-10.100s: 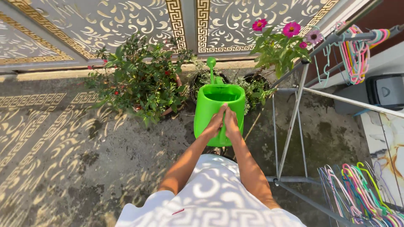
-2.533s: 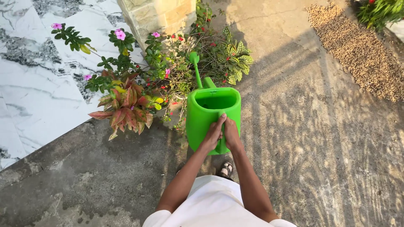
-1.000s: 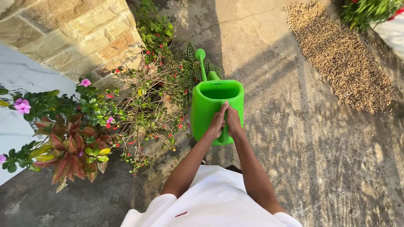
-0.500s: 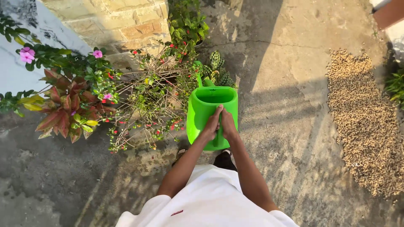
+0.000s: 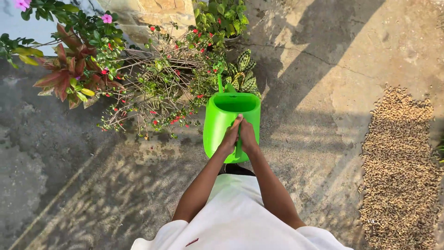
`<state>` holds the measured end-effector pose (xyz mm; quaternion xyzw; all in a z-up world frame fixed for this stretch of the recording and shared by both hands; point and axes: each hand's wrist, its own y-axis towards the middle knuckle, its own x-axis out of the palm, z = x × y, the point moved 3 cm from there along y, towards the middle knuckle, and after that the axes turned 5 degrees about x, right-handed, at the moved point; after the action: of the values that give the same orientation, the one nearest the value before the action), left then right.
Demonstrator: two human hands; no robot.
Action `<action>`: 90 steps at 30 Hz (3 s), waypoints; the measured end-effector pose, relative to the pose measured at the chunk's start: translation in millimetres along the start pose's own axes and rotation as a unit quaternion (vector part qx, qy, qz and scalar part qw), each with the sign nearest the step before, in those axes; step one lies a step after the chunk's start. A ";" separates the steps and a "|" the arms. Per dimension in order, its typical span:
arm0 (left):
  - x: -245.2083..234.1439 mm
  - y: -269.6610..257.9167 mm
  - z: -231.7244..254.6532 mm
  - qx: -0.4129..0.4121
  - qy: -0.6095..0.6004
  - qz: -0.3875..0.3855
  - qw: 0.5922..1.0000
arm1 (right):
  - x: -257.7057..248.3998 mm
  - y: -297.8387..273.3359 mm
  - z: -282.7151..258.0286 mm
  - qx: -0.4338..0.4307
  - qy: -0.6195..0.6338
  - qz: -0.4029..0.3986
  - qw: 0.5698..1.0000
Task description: Water the plants in the garden using a watering can.
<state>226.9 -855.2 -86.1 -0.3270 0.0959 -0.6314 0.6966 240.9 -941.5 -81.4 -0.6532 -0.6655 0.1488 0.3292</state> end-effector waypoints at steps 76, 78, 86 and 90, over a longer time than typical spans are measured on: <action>297.6 172.3 104.0 0.149 -0.060 0.101 0.982 | -206.1 179.9 -256.3 -0.058 -0.097 -0.090 0.989; 295.6 197.9 113.4 0.141 -0.069 0.090 0.984 | -202.2 203.3 -265.0 -0.064 -0.085 -0.076 0.991; 276.4 285.9 184.1 0.095 -0.089 0.099 0.987 | -158.5 295.4 -314.9 -0.029 -0.081 -0.056 0.995; 269.6 317.9 221.0 0.084 -0.089 0.099 0.988 | -137.3 329.7 -339.4 -0.008 -0.061 -0.061 0.996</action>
<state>657.0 -1038.9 -24.5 -0.3106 0.0120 -0.5339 0.7863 700.3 -1119.2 -71.1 -0.6035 -0.7242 0.1625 0.2913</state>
